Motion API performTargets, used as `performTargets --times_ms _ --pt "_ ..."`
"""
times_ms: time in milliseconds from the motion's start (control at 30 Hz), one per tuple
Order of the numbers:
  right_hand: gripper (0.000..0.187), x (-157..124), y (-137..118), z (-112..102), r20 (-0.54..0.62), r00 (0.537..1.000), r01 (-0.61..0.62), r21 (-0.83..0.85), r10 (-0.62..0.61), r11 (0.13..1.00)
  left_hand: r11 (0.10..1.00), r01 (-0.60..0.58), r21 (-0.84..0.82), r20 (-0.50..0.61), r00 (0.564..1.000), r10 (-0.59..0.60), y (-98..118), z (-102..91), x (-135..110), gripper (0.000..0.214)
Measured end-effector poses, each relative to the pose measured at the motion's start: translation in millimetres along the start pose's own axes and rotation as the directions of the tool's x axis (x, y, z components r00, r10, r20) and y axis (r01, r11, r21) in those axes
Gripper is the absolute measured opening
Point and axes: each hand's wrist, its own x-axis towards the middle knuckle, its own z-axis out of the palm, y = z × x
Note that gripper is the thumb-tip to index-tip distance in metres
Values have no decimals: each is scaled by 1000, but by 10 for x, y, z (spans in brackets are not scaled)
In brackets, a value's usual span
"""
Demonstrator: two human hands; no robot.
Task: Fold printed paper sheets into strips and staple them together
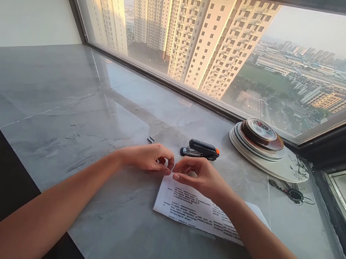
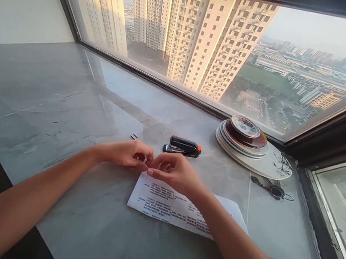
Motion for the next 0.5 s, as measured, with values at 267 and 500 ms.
performTargets --times_ms 267,500 --pt "28 -16 -45 10 30 999 20 135 -24 991 998 -36 -41 -3 999 36 4 4 3 13" --pt "19 11 38 37 -15 1000 23 127 -21 992 991 -102 -82 65 992 108 49 2 -9 15"
